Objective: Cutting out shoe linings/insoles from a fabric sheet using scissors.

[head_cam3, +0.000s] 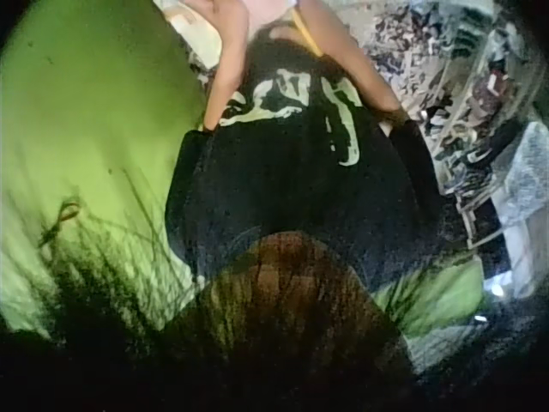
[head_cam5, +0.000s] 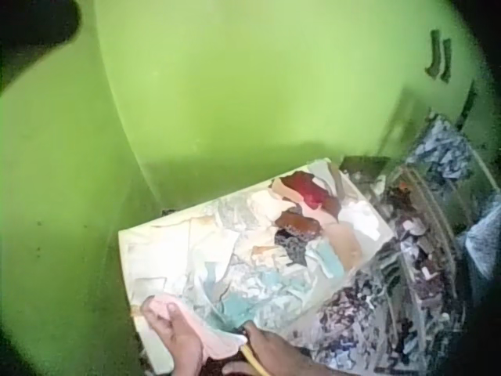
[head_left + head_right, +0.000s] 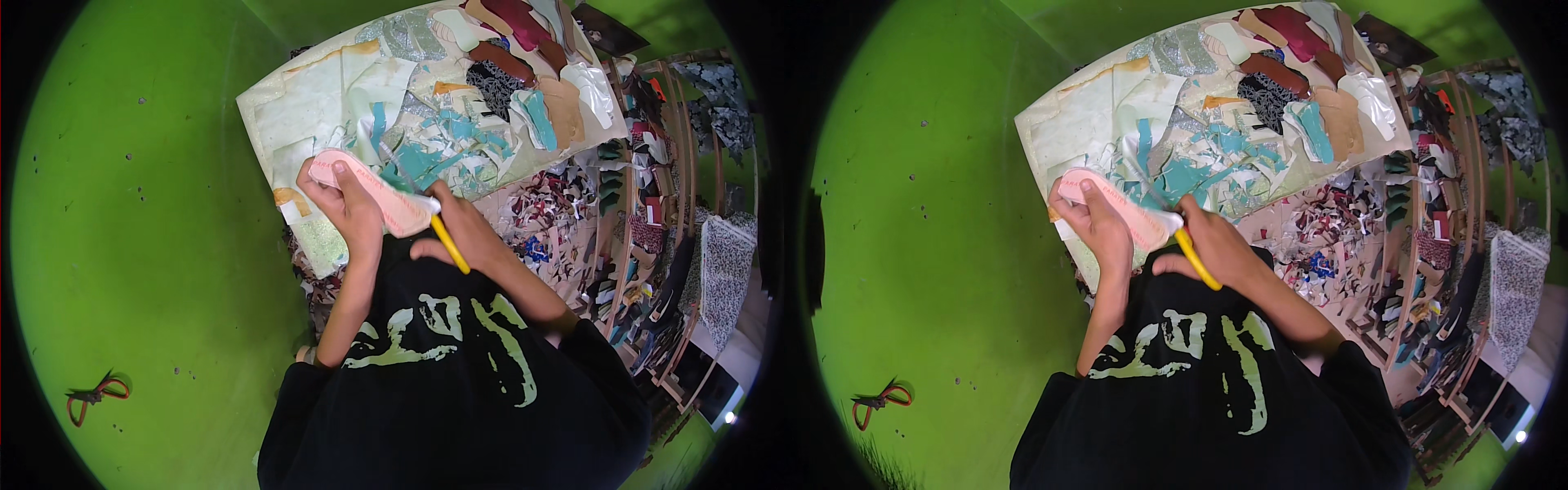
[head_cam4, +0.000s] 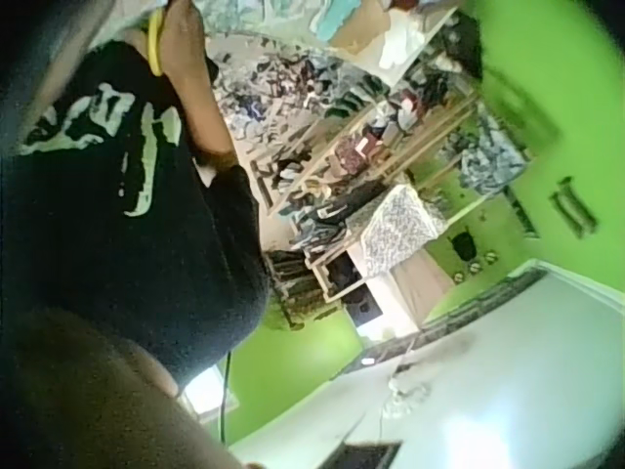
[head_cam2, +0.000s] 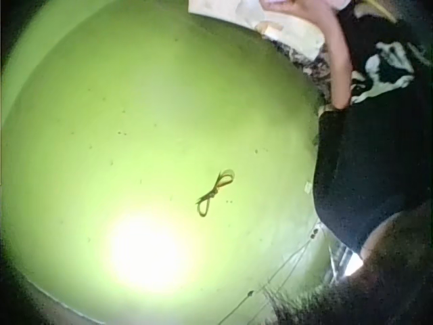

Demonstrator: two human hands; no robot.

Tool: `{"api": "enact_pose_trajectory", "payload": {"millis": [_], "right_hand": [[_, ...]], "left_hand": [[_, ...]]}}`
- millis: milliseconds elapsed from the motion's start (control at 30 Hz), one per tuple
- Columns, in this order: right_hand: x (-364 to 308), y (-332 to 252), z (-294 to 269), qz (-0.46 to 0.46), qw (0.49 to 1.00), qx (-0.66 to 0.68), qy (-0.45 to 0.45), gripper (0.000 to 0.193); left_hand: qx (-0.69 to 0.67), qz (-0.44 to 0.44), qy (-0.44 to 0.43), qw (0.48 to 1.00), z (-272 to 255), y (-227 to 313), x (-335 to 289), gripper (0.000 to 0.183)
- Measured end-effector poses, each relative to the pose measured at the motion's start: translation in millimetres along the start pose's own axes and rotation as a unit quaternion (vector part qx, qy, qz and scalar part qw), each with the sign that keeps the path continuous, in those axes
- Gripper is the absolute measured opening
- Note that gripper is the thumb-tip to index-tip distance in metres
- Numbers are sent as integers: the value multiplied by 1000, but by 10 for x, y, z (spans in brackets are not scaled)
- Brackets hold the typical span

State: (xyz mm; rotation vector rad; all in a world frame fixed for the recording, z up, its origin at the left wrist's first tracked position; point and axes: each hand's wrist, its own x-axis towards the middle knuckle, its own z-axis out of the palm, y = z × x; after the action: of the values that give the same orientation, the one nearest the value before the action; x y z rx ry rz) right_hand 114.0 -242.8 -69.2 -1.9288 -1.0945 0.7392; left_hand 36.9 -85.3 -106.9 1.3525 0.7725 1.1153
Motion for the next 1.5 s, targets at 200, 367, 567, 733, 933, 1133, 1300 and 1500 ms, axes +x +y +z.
{"api": "enact_pose_trajectory", "payload": {"millis": [200, 367, 567, 733, 933, 1133, 1300, 1500], "right_hand": [[507, 1173, 21, 183, 981, -50, 39, 77], [782, 2069, 141, 152, 961, -229, 35, 63], [908, 2200, -18, 176, 949, -243, -98, 76], [1018, 1821, -301, 235, 871, 430, -40, 64], [1120, 2188, -429, 178, 894, 410, 41, 30], [1057, 2490, -442, 145, 907, 371, -141, 34], [1095, 2565, -424, 190, 925, 287, -160, 33], [967, 2521, -524, 77, 979, -181, -48, 49]], "left_hand": [[-104, -321, -16, 941, 102, -490, 207, 39], [-210, -361, 43, 908, 127, -980, 241, 41], [-342, -464, -8, 817, 428, -1151, 235, 25], [-324, -471, -7, 820, 735, -1424, 39, 28], [-275, -487, -103, 822, 956, -1473, -204, 38], [-107, -474, -143, 862, 1137, -1547, -61, 35], [-113, -426, -32, 897, 989, -1607, 65, 23], [-149, -439, -8, 886, 773, -1179, 205, 29]]}}
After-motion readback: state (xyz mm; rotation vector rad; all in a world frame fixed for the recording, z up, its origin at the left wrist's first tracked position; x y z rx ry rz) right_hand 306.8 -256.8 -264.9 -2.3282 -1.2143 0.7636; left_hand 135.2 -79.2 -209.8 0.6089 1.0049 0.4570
